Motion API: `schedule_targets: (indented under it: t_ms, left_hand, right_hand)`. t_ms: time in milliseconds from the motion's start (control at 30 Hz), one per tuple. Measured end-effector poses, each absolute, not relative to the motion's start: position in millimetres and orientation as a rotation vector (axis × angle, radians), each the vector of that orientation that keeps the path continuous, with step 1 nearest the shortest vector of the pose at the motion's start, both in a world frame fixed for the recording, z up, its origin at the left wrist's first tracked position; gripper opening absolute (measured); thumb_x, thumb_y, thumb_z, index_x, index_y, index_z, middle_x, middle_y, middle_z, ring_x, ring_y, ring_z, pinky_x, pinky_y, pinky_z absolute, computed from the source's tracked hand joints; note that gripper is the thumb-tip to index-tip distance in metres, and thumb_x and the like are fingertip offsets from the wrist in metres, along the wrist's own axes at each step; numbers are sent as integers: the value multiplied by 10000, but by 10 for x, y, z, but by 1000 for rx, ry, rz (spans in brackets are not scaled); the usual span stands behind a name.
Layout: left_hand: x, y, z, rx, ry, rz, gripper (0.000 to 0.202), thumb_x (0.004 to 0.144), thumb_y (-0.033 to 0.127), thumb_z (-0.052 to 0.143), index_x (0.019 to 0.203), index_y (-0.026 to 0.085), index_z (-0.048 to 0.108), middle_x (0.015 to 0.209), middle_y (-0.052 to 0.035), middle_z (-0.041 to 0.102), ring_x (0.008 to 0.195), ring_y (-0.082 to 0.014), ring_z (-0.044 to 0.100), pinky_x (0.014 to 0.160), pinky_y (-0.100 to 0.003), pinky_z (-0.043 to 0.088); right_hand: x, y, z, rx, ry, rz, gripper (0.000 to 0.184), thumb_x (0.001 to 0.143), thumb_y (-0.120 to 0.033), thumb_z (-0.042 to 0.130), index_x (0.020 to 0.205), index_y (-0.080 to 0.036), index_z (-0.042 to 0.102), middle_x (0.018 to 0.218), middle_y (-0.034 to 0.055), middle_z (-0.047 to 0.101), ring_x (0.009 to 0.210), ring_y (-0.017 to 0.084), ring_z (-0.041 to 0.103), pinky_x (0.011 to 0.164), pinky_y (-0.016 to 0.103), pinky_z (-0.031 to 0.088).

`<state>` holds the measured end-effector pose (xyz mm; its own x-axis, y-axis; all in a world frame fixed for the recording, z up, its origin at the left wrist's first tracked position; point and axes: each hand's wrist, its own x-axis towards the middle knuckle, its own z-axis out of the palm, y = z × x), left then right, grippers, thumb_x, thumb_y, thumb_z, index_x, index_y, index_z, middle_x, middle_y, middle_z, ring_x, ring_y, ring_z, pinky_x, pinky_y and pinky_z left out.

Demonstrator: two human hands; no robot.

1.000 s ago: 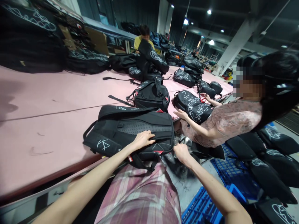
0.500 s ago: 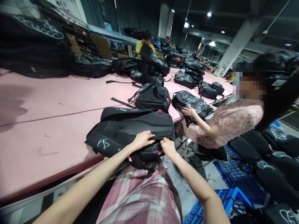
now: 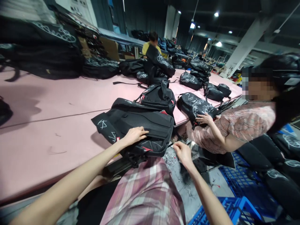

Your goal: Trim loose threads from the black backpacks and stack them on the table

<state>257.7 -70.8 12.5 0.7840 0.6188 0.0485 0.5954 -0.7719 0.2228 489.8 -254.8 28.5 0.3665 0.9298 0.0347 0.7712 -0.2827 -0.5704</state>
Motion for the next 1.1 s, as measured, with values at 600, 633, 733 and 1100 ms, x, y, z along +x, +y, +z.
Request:
schedule_targets:
  t_ms: [600,633,733,1100]
  left_hand:
    - [3227,-1275,-90,2692,927,118,274,842,356,477,994,196,639,940,-100,612,835,-238,610,706,-319,433]
    - [3234,-1285,-103,2689,935,114,276,841,354,479,1005,196,635,948,-102,609,841,-238,609,709,-319,434]
    - [3235,-1277,-116,2681,958,113,289,844,357,475,1032,197,624,964,-107,605,851,-242,608,712,-324,437]
    - [3197,-1254,-135,2678,945,169,309,842,369,478,1071,217,619,957,-89,596,859,-244,607,703,-329,446]
  right_hand:
    - [4426,-2240,-90,-2541,-1444,302,207,851,-230,454,858,-190,657,865,52,698,840,175,632,663,228,359]
    - [4426,-2239,-112,-2545,-1443,307,210,853,-230,450,853,-191,656,861,52,698,837,173,631,660,226,357]
    - [4397,-2218,-172,-2546,-1451,322,229,863,-239,430,861,-183,652,857,64,693,821,174,629,648,227,352]
    - [4341,-2401,-166,-2328,-1602,461,223,822,-212,451,803,-180,671,751,10,686,685,132,606,596,191,360]
